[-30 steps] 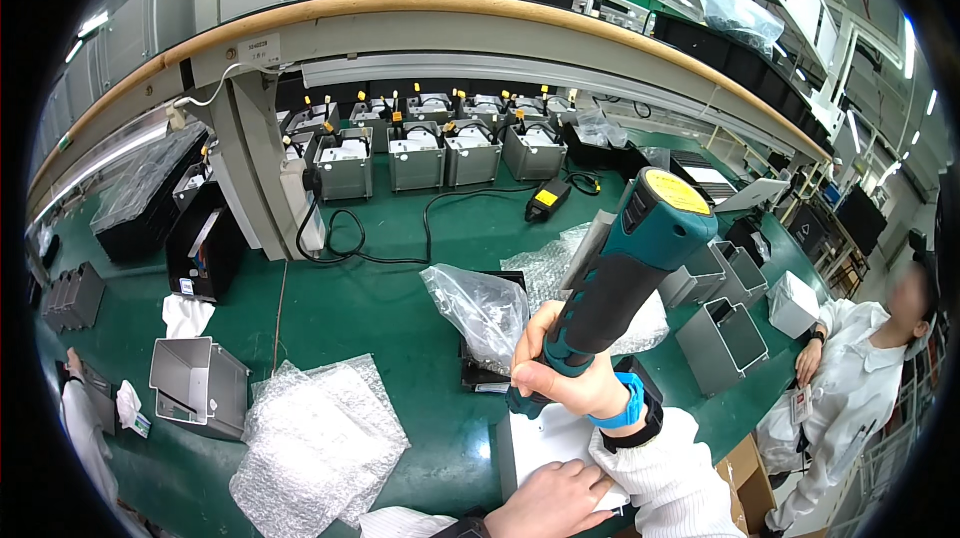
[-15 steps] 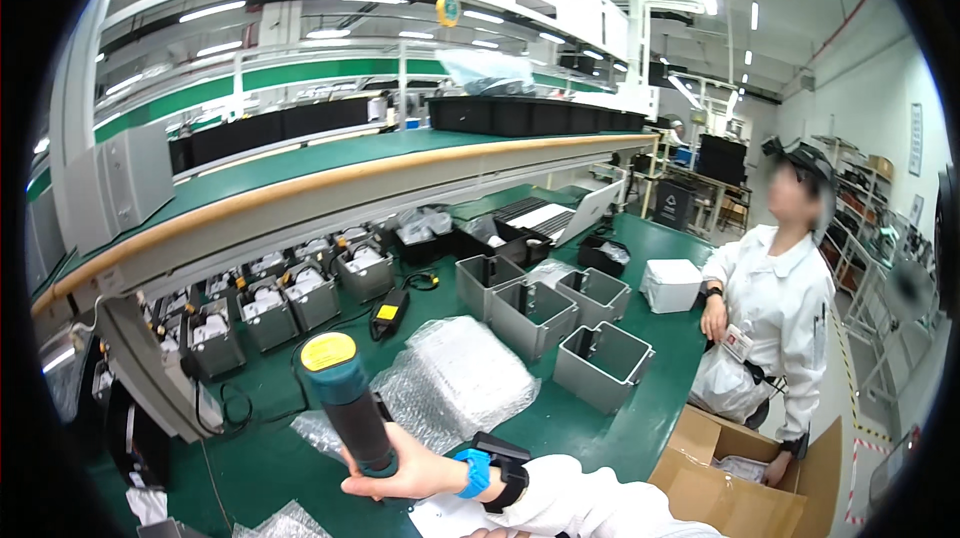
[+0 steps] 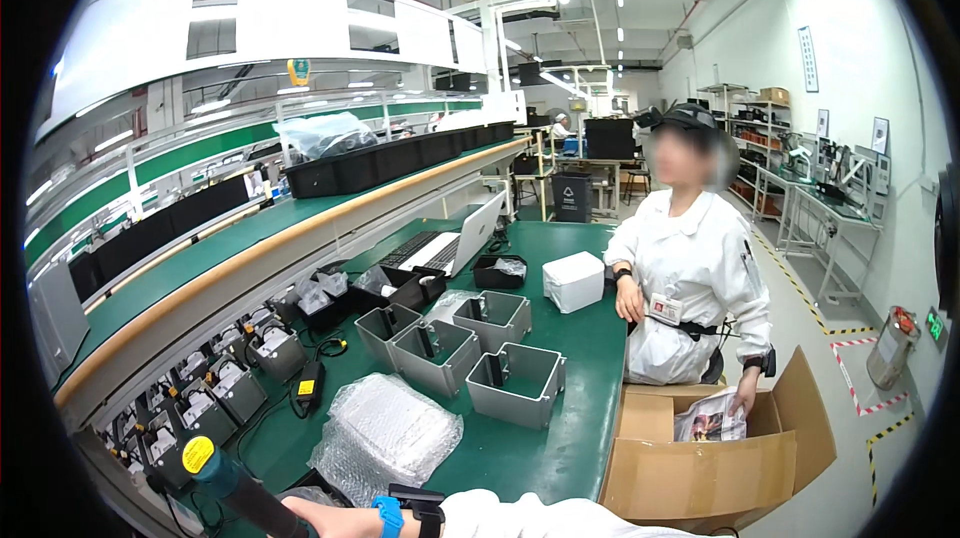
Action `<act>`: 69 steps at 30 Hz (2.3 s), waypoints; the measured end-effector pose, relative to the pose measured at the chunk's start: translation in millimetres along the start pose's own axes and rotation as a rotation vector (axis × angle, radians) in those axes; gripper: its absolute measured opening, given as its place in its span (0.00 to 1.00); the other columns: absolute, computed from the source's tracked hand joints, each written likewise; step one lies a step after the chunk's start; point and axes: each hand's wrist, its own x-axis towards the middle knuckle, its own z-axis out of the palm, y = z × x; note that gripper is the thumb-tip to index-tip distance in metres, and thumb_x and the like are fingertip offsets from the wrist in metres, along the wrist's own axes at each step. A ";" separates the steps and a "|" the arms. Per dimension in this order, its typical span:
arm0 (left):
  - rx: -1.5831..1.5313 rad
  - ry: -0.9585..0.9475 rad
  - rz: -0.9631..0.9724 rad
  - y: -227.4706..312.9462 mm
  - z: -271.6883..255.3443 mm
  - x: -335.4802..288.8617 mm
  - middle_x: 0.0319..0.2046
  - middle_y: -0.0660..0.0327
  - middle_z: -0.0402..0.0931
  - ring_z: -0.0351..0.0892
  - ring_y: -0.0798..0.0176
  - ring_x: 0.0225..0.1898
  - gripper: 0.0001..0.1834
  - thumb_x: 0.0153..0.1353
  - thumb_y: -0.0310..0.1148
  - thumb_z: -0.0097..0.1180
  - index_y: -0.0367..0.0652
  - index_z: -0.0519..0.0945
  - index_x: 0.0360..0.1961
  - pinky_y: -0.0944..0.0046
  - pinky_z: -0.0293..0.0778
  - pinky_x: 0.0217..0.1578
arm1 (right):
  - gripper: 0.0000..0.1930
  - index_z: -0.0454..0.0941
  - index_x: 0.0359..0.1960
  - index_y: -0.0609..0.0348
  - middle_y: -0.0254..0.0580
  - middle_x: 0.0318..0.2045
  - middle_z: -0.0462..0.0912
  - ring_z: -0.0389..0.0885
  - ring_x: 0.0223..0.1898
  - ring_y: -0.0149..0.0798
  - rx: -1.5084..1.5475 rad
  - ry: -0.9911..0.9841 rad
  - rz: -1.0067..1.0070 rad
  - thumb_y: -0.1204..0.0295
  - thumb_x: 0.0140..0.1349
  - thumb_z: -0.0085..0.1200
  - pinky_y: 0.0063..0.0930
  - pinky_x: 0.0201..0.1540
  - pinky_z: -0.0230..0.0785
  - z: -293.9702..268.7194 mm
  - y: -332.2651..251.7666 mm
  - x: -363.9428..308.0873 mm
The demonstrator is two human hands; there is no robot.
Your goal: Use an electric screwdriver to fasten a metal plate onto a metal component housing.
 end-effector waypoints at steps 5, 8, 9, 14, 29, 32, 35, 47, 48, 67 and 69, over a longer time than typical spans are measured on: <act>-0.005 0.019 0.005 -4.4 2.5 0.2 0.23 0.54 0.73 0.73 0.50 0.28 0.22 0.44 0.41 0.63 0.39 0.80 0.40 0.56 0.69 0.28 | 0.13 0.73 0.20 0.60 0.36 0.15 0.76 0.73 0.16 0.26 -0.192 0.119 -0.060 0.67 0.52 0.62 0.21 0.18 0.63 -0.7 -53.3 -3.5; 0.078 0.031 0.048 2.1 -2.0 2.2 0.23 0.53 0.73 0.73 0.50 0.27 0.23 0.44 0.41 0.64 0.39 0.80 0.40 0.56 0.69 0.28 | 0.14 0.71 0.28 0.61 0.41 0.23 0.76 0.75 0.22 0.37 -0.744 0.314 -0.209 0.68 0.48 0.62 0.31 0.27 0.67 -21.1 -47.0 -31.4; 0.075 0.027 0.054 0.3 -0.7 3.0 0.23 0.53 0.73 0.73 0.50 0.27 0.23 0.44 0.41 0.64 0.39 0.80 0.40 0.56 0.69 0.28 | 0.22 0.67 0.34 0.63 0.45 0.25 0.73 0.75 0.23 0.45 -1.147 0.423 -0.395 0.65 0.43 0.64 0.36 0.27 0.68 -30.8 -45.6 -38.8; 0.085 0.017 0.022 -3.1 -2.0 -0.5 0.23 0.54 0.73 0.73 0.51 0.27 0.23 0.44 0.42 0.64 0.41 0.79 0.41 0.56 0.69 0.27 | 0.19 0.71 0.31 0.59 0.51 0.24 0.75 0.75 0.27 0.57 -1.388 0.396 0.298 0.63 0.41 0.62 0.44 0.30 0.68 -48.6 -62.5 -124.2; 0.050 0.004 0.045 -6.6 0.6 0.9 0.21 0.58 0.69 0.71 0.55 0.25 0.23 0.43 0.40 0.65 0.43 0.79 0.42 0.57 0.68 0.27 | 0.30 0.71 0.40 0.60 0.46 0.22 0.77 0.78 0.31 0.50 -1.648 0.446 0.728 0.55 0.38 0.66 0.40 0.29 0.69 -104.7 -13.2 -262.3; 0.076 0.072 0.063 -1.3 0.7 2.1 0.21 0.57 0.69 0.71 0.54 0.25 0.24 0.43 0.40 0.65 0.41 0.79 0.42 0.57 0.68 0.27 | 0.28 0.71 0.39 0.59 0.46 0.24 0.77 0.79 0.31 0.50 -1.659 0.431 0.758 0.54 0.39 0.64 0.41 0.30 0.70 -107.0 -10.2 -263.9; 0.043 -0.037 0.002 2.3 -4.4 5.6 0.21 0.56 0.69 0.71 0.53 0.25 0.24 0.43 0.40 0.65 0.41 0.79 0.42 0.57 0.67 0.27 | 0.26 0.73 0.38 0.58 0.45 0.24 0.78 0.78 0.32 0.49 -1.672 0.418 0.754 0.54 0.41 0.64 0.39 0.31 0.70 -106.7 -3.8 -266.3; -0.001 -0.147 -0.141 14.2 -20.1 16.1 0.21 0.56 0.69 0.71 0.53 0.27 0.23 0.44 0.40 0.64 0.41 0.78 0.41 0.56 0.68 0.28 | 0.04 0.76 0.24 0.57 0.38 0.25 0.78 0.76 0.28 0.35 -1.725 0.558 -0.575 0.74 0.51 0.59 0.38 0.38 0.67 61.0 -198.3 -168.8; -0.008 -0.140 -0.103 13.3 -24.3 19.1 0.21 0.56 0.69 0.71 0.53 0.27 0.22 0.45 0.39 0.63 0.41 0.78 0.41 0.56 0.68 0.28 | 0.03 0.76 0.25 0.55 0.38 0.28 0.78 0.76 0.31 0.38 -1.679 0.556 -0.712 0.74 0.50 0.58 0.43 0.41 0.64 64.8 -187.1 -162.2; -0.011 -0.166 -0.141 19.8 -31.7 18.1 0.26 0.55 0.72 0.73 0.54 0.30 0.26 0.50 0.39 0.60 0.40 0.73 0.50 0.59 0.70 0.31 | 0.08 0.79 0.35 0.43 0.34 0.31 0.76 0.76 0.33 0.39 -1.283 0.357 -0.669 0.74 0.54 0.55 0.62 0.50 0.52 92.3 -187.6 -152.0; 0.008 -0.174 -0.099 17.5 -25.1 15.8 0.22 0.55 0.70 0.71 0.52 0.27 0.23 0.47 0.39 0.62 0.41 0.77 0.44 0.57 0.68 0.28 | 0.10 0.78 0.35 0.42 0.34 0.31 0.76 0.77 0.31 0.39 -1.477 0.445 -0.840 0.75 0.53 0.57 0.62 0.50 0.52 92.1 -189.7 -163.2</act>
